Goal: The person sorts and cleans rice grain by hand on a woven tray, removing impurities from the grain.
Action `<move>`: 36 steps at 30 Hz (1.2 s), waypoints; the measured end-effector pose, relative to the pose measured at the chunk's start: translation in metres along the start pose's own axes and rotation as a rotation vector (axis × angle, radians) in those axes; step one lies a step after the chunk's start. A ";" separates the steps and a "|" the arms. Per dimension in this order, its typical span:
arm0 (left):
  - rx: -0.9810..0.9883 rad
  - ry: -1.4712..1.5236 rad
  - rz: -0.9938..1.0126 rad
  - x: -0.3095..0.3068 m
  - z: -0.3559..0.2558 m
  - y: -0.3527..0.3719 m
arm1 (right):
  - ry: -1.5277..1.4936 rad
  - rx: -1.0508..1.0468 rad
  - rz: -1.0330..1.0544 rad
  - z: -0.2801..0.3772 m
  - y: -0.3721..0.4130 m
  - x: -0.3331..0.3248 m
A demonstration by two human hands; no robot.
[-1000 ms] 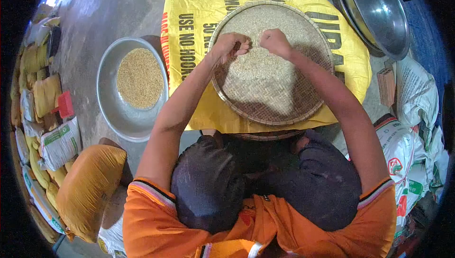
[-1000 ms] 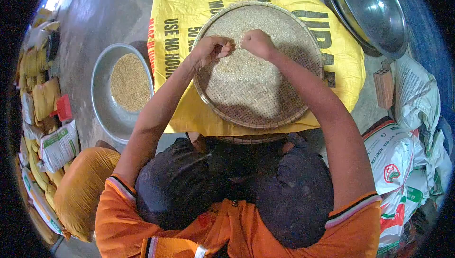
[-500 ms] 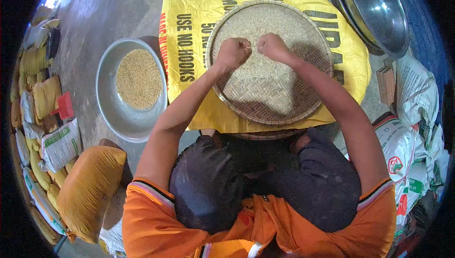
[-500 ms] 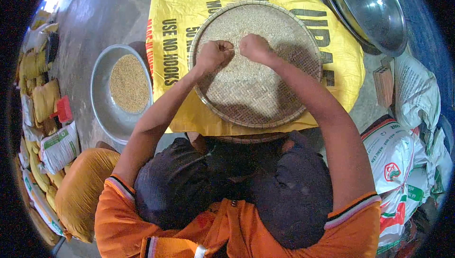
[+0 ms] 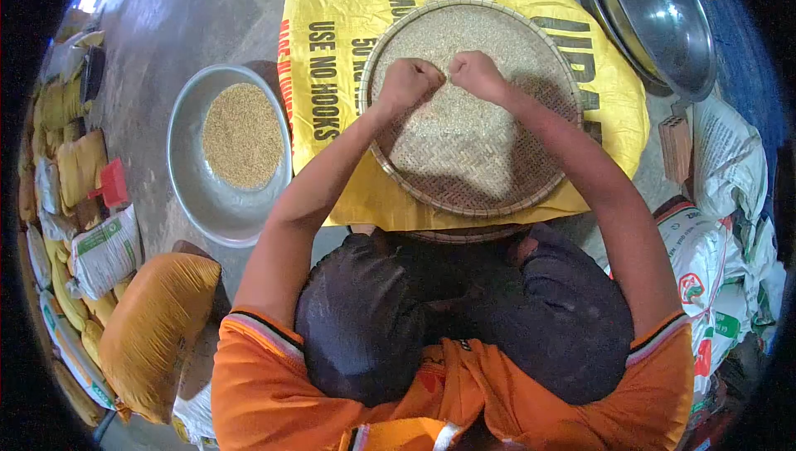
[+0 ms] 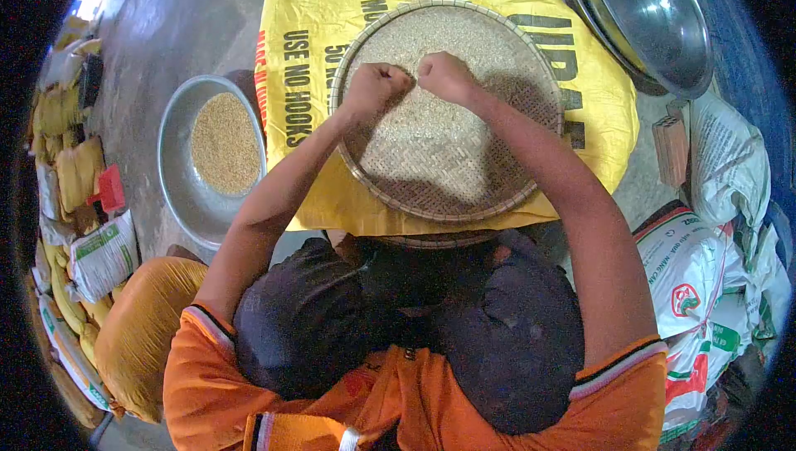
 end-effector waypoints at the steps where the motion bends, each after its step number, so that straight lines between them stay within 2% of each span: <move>1: -0.110 0.254 0.040 -0.001 0.007 0.001 | 0.061 -0.066 -0.023 0.007 0.002 0.001; 3: -0.079 0.194 0.099 -0.011 -0.004 0.002 | 0.135 -0.103 -0.065 0.014 0.005 0.004; 5: -0.175 0.345 0.056 -0.019 -0.008 0.009 | 0.210 -0.143 -0.105 0.015 0.004 0.003; 6: -0.200 0.650 0.089 -0.011 0.001 0.004 | 0.201 -0.108 -0.050 0.009 0.001 0.005; 8: -0.197 0.759 0.164 -0.009 0.012 -0.001 | 0.195 -0.073 0.007 0.013 0.001 0.002; 10: -0.196 0.870 0.240 -0.002 0.017 0.000 | -0.140 0.268 0.173 -0.014 0.005 0.007; 12: -0.173 0.640 0.123 -0.010 0.019 0.002 | -0.189 0.274 0.186 -0.016 0.005 0.004; 13: -0.173 0.641 0.123 -0.007 0.016 0.008 | -0.244 0.283 0.199 -0.017 0.006 0.006; 14: -0.173 0.467 0.107 -0.007 0.012 0.015 | -0.244 0.283 0.198 -0.017 0.007 0.010; 16: -0.113 0.171 0.090 -0.008 0.007 0.018 | 0.128 -0.037 0.061 0.014 0.010 0.009; 17: -0.112 0.169 0.090 -0.005 0.012 0.019 | 0.127 -0.038 0.059 0.018 0.014 0.011; 20: -0.022 -0.082 -0.017 -0.006 0.005 0.028 | 0.203 -0.047 0.091 0.022 0.020 0.019; 24: -0.051 -0.226 -0.062 -0.003 0.001 0.029 | 0.232 0.021 0.121 0.014 0.012 0.020; 26: 0.079 -0.375 -0.075 -0.001 -0.014 0.030 | 0.215 0.040 0.119 0.011 0.008 0.016; 29: -0.033 -0.355 0.012 0.003 -0.004 0.026 | 0.179 0.078 0.109 0.010 0.005 0.010; 33: 0.018 -0.269 -0.012 -0.001 -0.007 0.026 | 0.129 -0.004 0.050 0.024 0.012 0.013; 35: -0.063 0.105 -0.021 -0.008 0.005 0.023 | 0.152 -0.042 0.000 0.026 0.014 0.012; 36: -0.103 0.291 -0.027 -0.011 0.010 0.021 | 0.179 -0.018 0.049 0.024 0.012 0.016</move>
Point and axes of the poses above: each hand's wrist, its own y-axis away from the middle knuckle, its own x-axis out of the palm, z = x × y, the point moved 8 cm from there along -y, towards the middle knuckle, and after that the axes turned 7 degrees about z, right-handed, at the moved point
